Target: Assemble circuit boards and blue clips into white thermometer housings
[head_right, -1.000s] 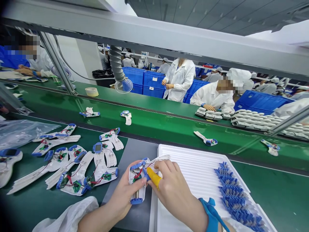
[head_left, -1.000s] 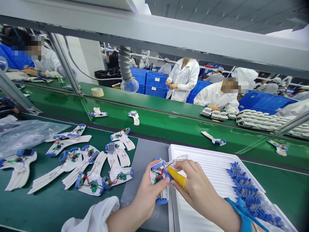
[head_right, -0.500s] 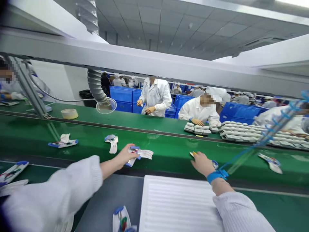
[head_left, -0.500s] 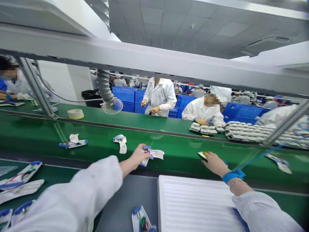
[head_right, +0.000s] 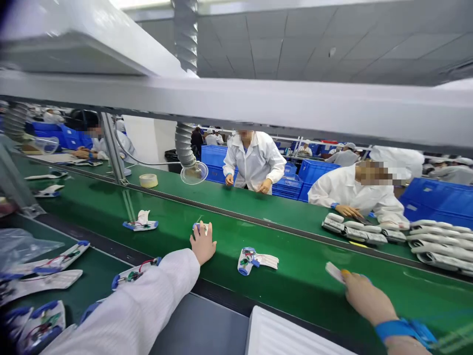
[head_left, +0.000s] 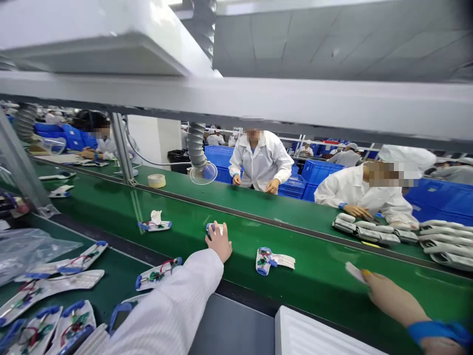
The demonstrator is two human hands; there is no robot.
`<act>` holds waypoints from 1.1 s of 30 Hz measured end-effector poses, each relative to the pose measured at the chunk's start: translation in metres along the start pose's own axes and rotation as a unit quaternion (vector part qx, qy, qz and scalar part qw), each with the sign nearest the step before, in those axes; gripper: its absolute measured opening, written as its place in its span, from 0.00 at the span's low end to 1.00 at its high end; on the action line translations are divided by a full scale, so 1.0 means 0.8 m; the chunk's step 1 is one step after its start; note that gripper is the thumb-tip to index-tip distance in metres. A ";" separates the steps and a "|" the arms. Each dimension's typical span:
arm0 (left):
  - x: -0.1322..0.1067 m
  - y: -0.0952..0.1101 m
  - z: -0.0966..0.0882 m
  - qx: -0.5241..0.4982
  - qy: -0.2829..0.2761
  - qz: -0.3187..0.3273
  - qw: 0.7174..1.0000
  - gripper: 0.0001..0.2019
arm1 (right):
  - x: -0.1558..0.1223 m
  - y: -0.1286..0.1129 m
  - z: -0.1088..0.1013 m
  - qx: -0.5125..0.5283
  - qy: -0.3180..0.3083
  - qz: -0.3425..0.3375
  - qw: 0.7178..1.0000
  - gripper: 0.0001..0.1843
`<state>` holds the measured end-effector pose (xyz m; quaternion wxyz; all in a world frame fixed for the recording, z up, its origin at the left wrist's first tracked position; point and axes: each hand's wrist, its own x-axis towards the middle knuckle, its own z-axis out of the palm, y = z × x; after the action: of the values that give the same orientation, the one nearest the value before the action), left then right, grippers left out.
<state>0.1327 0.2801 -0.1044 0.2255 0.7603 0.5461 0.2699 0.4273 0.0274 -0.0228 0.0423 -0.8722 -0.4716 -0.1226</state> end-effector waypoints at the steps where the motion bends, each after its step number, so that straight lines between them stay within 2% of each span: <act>1: -0.002 -0.003 -0.006 0.004 0.006 -0.021 1.000 0.27 | -0.001 -0.014 -0.011 0.000 -0.014 -0.021 1.000 0.08; 4: -0.006 -0.004 -0.030 -0.007 0.000 -0.052 0.999 0.22 | -0.017 -0.087 -0.045 0.028 -0.046 -0.138 0.989 0.14; 6: -0.010 -0.005 -0.053 -0.021 -0.015 -0.043 0.999 0.21 | -0.045 -0.155 -0.061 0.075 -0.064 -0.254 0.962 0.18; 9: -0.029 -0.009 -0.096 -0.039 -0.040 0.017 0.998 0.21 | -0.105 -0.255 -0.069 0.148 -0.096 -0.385 0.906 0.20; 12: -0.067 -0.016 -0.144 -0.052 -0.063 0.110 0.991 0.24 | -0.158 -0.326 -0.069 0.222 -0.118 -0.428 0.868 0.20; 15: -0.121 -0.026 -0.194 -0.058 -0.086 0.203 0.974 0.28 | -0.185 -0.356 -0.073 0.324 -0.125 -0.400 0.848 0.23; 18: -0.175 -0.037 -0.231 -0.054 -0.095 0.258 0.960 0.32 | -0.194 -0.357 -0.082 0.441 -0.156 -0.321 0.824 0.20; 20: -0.208 -0.042 -0.240 -0.029 -0.092 0.284 0.954 0.30 | -0.201 -0.353 -0.088 0.519 -0.182 -0.250 0.797 0.22; 22: -0.237 -0.045 -0.239 -0.007 -0.091 0.332 0.939 0.23 | -0.215 -0.350 -0.093 0.586 -0.193 -0.177 0.767 0.24; 23: -0.251 -0.045 -0.236 -0.015 -0.096 0.360 0.928 0.21 | -0.224 -0.349 -0.095 0.612 -0.192 -0.145 0.753 0.25; 25: -0.276 -0.044 -0.234 -0.099 -0.109 0.393 0.908 0.17 | -0.243 -0.344 -0.099 0.650 -0.186 -0.095 0.730 0.24; 27: -0.296 -0.044 -0.240 -0.244 -0.115 0.353 0.896 0.22 | -0.258 -0.333 -0.103 0.673 -0.187 -0.067 0.713 0.24; 29: -0.309 -0.043 -0.252 -0.400 -0.141 0.219 0.879 0.32 | -0.267 -0.315 -0.108 0.680 -0.207 -0.069 0.700 0.25; 30: -0.315 -0.044 -0.258 -0.466 -0.186 0.127 0.856 0.32 | -0.271 -0.304 -0.111 0.676 -0.230 -0.083 0.695 0.26; 31: -0.320 -0.043 -0.262 -0.511 -0.263 0.029 0.818 0.31 | -0.273 -0.294 -0.115 0.667 -0.263 -0.106 0.689 0.27; 33: -0.334 -0.042 -0.263 -0.536 -0.453 -0.128 0.701 0.33 | -0.278 -0.279 -0.125 0.636 -0.356 -0.168 0.664 0.25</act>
<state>-0.0981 0.0458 -0.0114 0.8476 0.4639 0.2336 0.1090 0.1070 -0.0489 0.0084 0.3944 -0.5167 -0.5527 0.5215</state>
